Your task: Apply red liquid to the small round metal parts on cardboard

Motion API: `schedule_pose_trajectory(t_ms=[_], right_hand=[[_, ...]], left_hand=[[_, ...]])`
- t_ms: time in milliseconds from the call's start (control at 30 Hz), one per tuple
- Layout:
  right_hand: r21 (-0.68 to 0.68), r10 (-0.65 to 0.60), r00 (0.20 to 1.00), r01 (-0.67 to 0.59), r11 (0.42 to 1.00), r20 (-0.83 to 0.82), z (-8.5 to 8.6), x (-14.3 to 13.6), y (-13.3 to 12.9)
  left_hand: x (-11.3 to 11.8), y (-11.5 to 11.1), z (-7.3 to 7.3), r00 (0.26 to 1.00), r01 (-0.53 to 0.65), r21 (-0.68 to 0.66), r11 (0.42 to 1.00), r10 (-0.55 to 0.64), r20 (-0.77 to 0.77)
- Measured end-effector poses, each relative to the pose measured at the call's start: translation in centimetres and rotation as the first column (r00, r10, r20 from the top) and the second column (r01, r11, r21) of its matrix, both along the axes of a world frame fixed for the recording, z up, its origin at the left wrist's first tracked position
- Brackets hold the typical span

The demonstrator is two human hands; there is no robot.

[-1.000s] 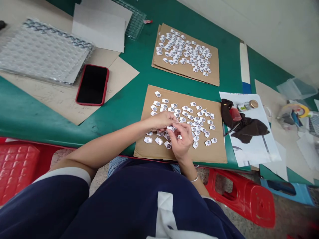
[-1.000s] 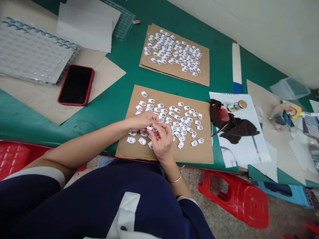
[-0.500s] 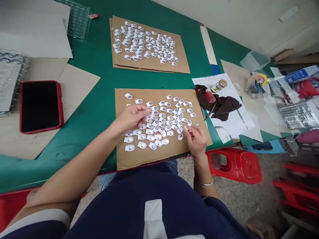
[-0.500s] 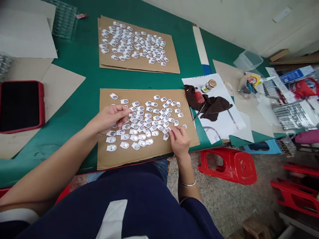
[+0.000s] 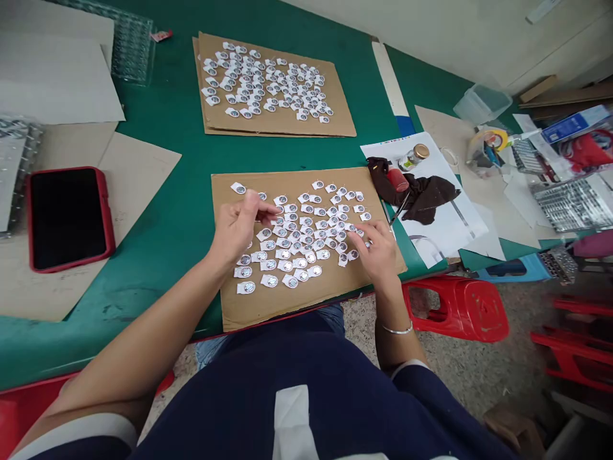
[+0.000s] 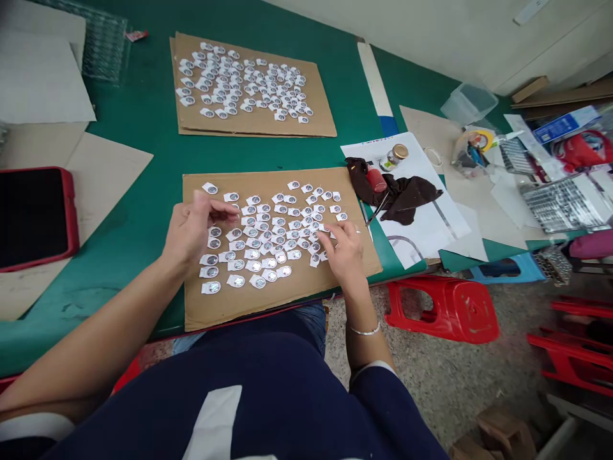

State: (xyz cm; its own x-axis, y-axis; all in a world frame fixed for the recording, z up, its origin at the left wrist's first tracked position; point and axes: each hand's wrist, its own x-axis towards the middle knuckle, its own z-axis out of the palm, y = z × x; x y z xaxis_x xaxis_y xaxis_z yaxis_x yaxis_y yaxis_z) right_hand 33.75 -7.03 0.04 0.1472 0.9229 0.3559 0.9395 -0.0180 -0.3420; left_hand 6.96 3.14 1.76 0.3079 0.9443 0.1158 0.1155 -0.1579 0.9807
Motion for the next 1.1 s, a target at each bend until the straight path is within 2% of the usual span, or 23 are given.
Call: schedule_pose_trajectory(t_ms=[33,100,133,167,400,600,767,1000,1100], right_hand=[[-0.04,-0.013,1.0,0.013,0.999,0.01,0.1,-0.4,1.1],[-0.113,-0.023,0.999,0.027,0.993,0.04,0.0,-1.2,3.1],[-0.136,-0.021,0.998,0.028,0.99,0.051,-0.1,-1.5,3.9],[-0.152,-0.018,0.998,0.027,0.988,0.059,-0.3,-1.8,4.5],[-0.239,-0.048,0.993,0.073,0.968,0.109,-1.2,-2.2,5.6],[-0.284,-0.05,0.99,0.087,0.955,0.135,-1.5,-2.2,5.8],[-0.301,-0.078,0.988,0.115,0.946,0.134,-1.4,-2.3,6.0],[-0.303,-0.111,0.993,0.117,0.946,0.037,-1.4,-2.6,6.1],[-0.278,-0.138,0.989,0.121,0.953,-0.043,-0.6,-2.7,6.1]], left_hand=[[-0.1,0.1,0.0,0.999,-0.017,0.194,0.981,0.025,-0.04],[-0.4,0.4,-0.2,0.991,0.019,0.484,0.875,0.049,-0.127],[-0.5,0.6,-0.3,0.985,0.053,0.55,0.834,0.045,-0.164],[-0.7,0.7,-0.5,0.981,0.079,0.572,0.816,0.04,-0.192],[-0.7,0.4,-0.7,0.968,0.167,0.529,0.832,-0.037,-0.249],[-0.5,0.0,-0.4,0.967,0.142,0.528,0.837,-0.003,-0.254],[-0.4,0.4,-0.6,0.963,0.135,0.576,0.806,0.03,-0.269],[-0.3,0.4,-1.0,0.961,0.084,0.584,0.808,0.09,-0.263],[-0.3,0.5,-1.1,0.955,0.078,0.591,0.803,0.11,-0.275]])
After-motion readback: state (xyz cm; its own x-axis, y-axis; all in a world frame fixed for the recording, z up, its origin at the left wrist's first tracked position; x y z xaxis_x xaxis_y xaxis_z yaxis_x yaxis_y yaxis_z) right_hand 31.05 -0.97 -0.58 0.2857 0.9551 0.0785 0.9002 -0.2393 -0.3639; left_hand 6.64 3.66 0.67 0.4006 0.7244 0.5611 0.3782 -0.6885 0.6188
